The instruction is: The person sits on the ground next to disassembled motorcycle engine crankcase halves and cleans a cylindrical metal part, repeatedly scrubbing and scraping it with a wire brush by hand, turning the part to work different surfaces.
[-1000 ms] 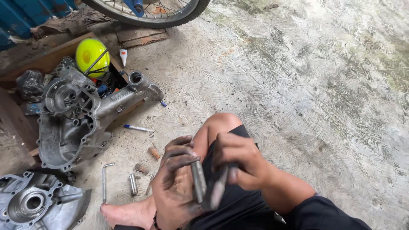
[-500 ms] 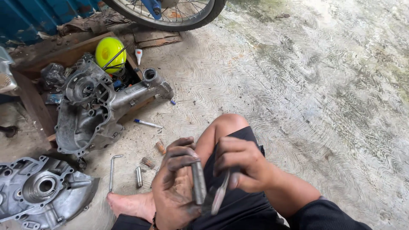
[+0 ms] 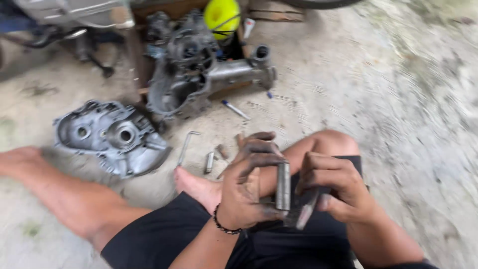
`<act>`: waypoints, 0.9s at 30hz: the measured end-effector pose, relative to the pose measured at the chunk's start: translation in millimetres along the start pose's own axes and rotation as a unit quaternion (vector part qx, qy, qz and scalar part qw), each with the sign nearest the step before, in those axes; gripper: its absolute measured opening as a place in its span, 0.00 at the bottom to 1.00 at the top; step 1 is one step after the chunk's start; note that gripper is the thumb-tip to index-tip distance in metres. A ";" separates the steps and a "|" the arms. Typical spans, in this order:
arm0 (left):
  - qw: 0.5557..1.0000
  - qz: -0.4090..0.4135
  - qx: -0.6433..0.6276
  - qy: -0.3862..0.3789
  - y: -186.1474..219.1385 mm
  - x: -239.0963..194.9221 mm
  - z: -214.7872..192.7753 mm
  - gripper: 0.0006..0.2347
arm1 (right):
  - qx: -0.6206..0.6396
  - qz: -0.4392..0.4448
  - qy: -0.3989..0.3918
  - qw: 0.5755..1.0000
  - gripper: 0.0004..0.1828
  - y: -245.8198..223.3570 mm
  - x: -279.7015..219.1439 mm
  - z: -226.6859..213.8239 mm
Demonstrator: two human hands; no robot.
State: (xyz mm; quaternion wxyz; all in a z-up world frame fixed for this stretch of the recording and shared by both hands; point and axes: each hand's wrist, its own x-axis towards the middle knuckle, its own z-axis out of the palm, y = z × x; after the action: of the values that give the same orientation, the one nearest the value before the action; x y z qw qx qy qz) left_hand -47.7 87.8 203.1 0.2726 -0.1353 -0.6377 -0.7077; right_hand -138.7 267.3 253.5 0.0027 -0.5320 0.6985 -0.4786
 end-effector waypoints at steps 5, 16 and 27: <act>0.999 -0.027 0.019 0.015 1.4 -23.2 -17.2 0.28 | -0.047 0.117 0.053 0.991 0.16 18.6 -9.1 14.6; 0.981 -0.031 0.189 0.019 19.0 -35.6 -39.1 0.24 | 0.011 0.020 -0.085 0.996 0.16 32.2 -5.6 23.7; 0.959 -0.014 0.277 -0.057 34.6 -39.8 -46.8 0.22 | -0.088 0.020 -0.084 0.992 0.23 35.7 -24.5 18.7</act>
State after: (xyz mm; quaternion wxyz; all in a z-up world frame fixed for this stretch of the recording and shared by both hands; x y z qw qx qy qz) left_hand 11.4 49.3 203.3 0.2523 -0.0854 -0.8251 -0.4982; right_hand -145.0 272.2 207.1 0.0239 -0.5541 0.7460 -0.3686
